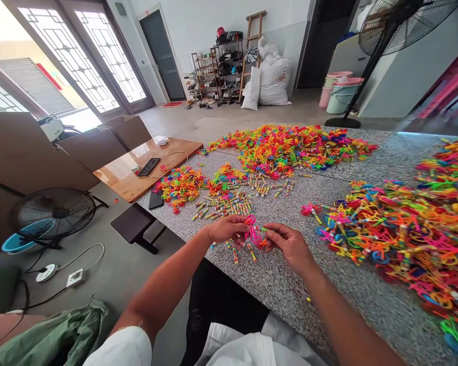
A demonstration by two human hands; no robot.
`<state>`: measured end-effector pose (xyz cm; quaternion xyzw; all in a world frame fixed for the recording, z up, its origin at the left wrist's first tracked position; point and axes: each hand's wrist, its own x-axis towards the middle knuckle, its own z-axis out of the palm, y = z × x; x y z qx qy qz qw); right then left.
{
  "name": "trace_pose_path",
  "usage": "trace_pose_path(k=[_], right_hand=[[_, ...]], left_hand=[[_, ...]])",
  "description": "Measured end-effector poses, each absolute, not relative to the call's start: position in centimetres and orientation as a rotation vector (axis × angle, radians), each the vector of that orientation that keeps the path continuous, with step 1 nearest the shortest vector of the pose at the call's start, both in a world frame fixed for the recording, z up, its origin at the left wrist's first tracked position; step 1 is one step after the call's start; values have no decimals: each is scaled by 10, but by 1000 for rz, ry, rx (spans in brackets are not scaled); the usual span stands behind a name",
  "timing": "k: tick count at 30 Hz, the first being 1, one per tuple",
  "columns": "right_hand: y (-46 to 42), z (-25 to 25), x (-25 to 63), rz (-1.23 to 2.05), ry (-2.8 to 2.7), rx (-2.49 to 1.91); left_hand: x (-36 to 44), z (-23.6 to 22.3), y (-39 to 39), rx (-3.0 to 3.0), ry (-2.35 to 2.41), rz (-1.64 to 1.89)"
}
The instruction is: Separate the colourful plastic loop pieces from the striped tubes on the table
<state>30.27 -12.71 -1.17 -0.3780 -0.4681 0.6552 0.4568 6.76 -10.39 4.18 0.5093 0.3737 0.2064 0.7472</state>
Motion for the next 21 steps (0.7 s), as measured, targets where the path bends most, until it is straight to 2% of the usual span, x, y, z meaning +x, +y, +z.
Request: trace_pose_path(k=[4, 11, 21], right_hand=[[-129, -12, 302, 1617, -1108, -963], [-135, -7, 301, 1817, -964, -886], [-137, -8, 309, 1658, -1211, -940]], left_hand=[[66, 39, -101, 1118, 794, 432], [67, 42, -102, 1077, 751, 337], [70, 42, -106, 1095, 756, 369]])
